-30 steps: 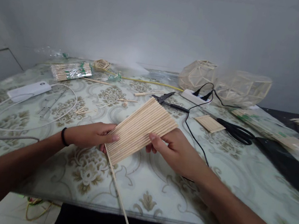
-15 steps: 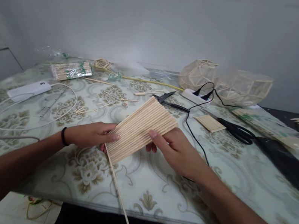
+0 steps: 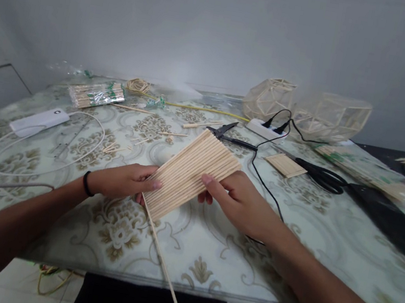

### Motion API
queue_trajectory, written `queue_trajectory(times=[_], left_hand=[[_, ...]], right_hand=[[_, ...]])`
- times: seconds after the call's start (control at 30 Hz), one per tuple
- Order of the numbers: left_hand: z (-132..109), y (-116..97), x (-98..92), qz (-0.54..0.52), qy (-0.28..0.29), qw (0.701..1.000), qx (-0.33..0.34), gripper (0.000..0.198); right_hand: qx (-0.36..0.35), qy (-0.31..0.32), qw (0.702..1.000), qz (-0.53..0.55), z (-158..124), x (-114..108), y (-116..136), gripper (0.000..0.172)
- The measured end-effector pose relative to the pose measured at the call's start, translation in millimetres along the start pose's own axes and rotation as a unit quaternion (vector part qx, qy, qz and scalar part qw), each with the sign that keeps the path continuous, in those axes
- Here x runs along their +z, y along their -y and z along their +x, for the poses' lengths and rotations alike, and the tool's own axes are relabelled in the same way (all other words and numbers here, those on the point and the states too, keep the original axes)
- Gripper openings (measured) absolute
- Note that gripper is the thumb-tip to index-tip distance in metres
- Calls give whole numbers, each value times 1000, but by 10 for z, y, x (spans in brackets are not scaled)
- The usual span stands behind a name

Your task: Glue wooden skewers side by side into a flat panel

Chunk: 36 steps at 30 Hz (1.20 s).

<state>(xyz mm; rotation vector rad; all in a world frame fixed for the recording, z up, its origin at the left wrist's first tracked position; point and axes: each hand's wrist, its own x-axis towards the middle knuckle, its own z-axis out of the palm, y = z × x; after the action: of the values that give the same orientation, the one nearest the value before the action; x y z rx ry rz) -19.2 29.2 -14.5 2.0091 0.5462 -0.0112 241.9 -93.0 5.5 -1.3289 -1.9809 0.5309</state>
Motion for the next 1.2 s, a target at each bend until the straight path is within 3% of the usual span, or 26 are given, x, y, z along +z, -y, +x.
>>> queue_trajectory(times=[0.93,1.2], left_hand=[[0,-6,-4,-3,7,1000,7,43],[3,-17,-13,6,8,1000,8,45]], right_hand=[[2,7,1000,4,-15,-9,14,52],[-12,9,1000,11,-15,-15,29,60]])
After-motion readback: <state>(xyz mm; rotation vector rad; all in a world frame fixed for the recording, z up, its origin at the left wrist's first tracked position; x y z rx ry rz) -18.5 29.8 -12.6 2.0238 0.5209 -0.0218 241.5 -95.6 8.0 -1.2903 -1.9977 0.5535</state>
